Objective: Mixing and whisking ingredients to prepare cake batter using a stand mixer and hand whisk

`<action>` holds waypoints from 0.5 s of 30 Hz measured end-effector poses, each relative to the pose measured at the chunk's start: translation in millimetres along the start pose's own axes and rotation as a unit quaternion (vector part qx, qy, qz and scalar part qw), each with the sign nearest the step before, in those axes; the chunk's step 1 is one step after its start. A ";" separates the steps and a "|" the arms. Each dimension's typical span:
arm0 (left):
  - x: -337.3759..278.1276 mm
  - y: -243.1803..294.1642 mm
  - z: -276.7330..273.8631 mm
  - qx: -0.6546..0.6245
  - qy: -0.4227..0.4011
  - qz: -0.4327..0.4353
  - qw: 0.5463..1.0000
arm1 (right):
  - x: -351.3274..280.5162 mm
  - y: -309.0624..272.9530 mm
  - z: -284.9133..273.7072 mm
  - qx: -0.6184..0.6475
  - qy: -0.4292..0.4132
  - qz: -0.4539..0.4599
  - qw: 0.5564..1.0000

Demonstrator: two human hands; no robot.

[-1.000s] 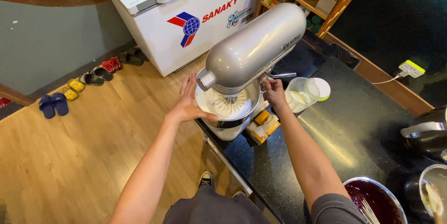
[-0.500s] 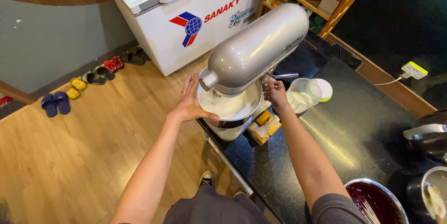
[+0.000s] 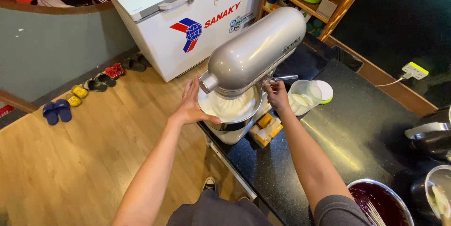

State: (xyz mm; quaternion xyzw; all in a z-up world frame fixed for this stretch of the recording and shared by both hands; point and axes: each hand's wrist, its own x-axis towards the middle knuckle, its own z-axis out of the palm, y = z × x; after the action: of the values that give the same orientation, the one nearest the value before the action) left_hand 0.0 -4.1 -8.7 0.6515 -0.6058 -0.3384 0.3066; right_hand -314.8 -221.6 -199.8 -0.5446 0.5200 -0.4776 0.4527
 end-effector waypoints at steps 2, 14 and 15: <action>4.8 -11.6 3.5 -0.002 0.003 0.003 1.000 | 29.9 42.1 -6.1 -0.056 0.019 -0.009 0.998; 5.1 34.2 22.1 -0.049 0.310 0.223 0.923 | 8.9 -101.4 7.9 0.408 0.062 0.210 0.886; 12.3 30.9 27.3 0.006 0.313 0.206 0.927 | 18.6 -90.8 10.7 0.409 0.085 0.202 0.886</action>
State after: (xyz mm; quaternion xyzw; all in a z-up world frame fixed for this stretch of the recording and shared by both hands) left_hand -39.7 -18.5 -0.5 0.5873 -0.6019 -0.0434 0.5394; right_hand -292.0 -235.8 -110.4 -0.1523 0.4138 -0.5906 0.6759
